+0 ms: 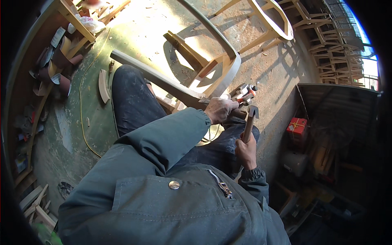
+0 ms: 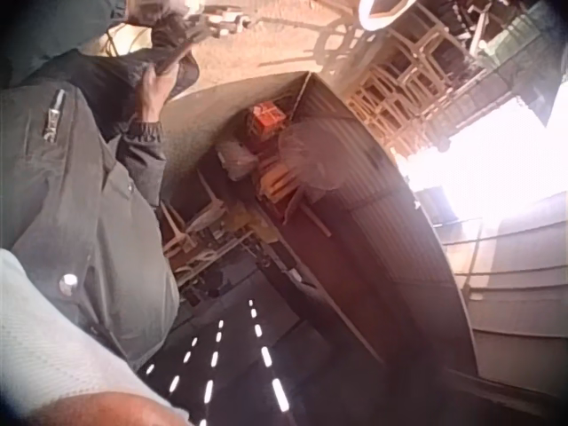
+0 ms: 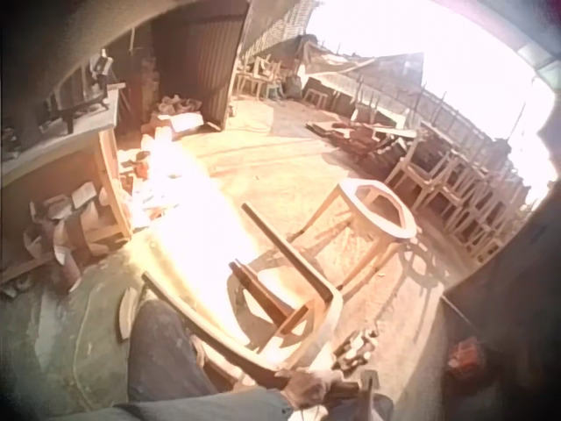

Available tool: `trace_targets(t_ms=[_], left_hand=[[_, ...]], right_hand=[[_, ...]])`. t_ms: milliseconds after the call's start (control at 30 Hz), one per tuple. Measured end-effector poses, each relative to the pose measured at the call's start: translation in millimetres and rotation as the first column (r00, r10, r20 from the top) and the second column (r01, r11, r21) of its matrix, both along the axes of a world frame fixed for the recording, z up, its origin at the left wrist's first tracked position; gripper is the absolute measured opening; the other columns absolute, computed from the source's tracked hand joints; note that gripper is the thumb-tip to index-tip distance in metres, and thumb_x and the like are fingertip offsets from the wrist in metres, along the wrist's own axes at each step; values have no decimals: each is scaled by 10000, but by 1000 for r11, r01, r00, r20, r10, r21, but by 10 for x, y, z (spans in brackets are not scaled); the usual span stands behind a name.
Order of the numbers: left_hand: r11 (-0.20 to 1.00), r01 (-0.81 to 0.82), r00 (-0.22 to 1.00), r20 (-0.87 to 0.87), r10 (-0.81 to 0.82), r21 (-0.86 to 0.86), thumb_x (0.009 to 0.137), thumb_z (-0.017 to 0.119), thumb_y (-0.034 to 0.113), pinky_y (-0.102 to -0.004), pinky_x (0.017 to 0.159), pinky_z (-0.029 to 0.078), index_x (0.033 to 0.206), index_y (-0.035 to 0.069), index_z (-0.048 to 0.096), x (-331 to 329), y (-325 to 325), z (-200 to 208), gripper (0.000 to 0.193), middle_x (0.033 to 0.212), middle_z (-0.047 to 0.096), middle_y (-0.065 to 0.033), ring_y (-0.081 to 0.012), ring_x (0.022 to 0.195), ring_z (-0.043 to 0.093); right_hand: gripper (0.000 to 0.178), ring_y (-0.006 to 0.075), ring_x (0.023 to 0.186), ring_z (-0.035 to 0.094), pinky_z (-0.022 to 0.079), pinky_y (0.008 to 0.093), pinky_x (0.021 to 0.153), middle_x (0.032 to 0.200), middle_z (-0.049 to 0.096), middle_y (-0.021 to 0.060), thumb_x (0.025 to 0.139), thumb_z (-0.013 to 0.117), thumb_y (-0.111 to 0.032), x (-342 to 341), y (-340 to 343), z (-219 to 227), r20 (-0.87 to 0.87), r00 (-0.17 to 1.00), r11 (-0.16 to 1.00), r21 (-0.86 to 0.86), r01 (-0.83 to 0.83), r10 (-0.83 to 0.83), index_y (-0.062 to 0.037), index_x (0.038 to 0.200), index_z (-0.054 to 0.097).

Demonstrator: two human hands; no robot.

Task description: Assembling and refining a wooden chair frame using a hammer and chisel.

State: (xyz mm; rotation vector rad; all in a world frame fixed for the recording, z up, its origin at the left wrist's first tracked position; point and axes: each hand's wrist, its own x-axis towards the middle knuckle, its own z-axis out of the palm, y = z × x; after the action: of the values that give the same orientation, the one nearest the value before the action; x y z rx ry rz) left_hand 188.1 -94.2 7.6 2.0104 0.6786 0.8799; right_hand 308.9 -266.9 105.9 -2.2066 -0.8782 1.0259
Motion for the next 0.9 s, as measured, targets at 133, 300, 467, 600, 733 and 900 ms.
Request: trace_targets(t_ms=[133,300,467,600,733,900], left_hand=[[1000,-12,999,-34,13,8,851,736,322,-452,667,520,894,165,639,-74,6,-60,190,844,669,-105,-343,816,689],[999,-8,1000,-7,8,-53,843,737,334,-460,673,519,895,166,639,-92,35,13,201,823,684,-100,-344,809,692],[999,52,996,-71,-52,-7,869,696,284,-479,651,498,868,154,599,-140,45,-39,162,782,666,-104,-348,783,688],[999,34,998,-51,-33,4,871,703,312,-460,639,514,891,153,619,-109,26,-27,181,801,674,-85,-337,789,693],[994,99,994,-45,-98,35,848,702,285,-449,642,521,882,149,613,-124,3,-175,165,776,657,-71,-328,774,693],[994,83,994,-79,-77,76,818,718,256,-444,645,525,882,137,609,-49,32,-143,174,769,660,-63,-306,764,701]], right_hand=[[268,119,495,532,471,271,462,788,541,41,850,659,-13,-72,21,491,-192,956,968,78,239,-220,-32,1059,493],[215,120,491,515,465,294,458,735,502,24,907,579,-22,-255,83,628,-366,841,714,452,536,-399,-62,1092,475],[279,129,465,516,439,292,417,696,517,33,857,643,-63,-228,55,383,-275,946,976,-179,123,-169,-18,1092,500],[187,129,466,503,446,291,425,700,519,35,849,606,-35,-121,5,391,-407,823,820,247,516,-396,-40,1006,505],[179,150,491,525,452,321,435,708,510,38,836,599,-26,-148,-51,11,-58,998,999,-40,-21,18,-39,986,501],[206,142,438,481,444,309,422,707,520,52,847,587,-12,-228,-87,-13,-360,831,854,147,499,-423,-47,1021,484]])
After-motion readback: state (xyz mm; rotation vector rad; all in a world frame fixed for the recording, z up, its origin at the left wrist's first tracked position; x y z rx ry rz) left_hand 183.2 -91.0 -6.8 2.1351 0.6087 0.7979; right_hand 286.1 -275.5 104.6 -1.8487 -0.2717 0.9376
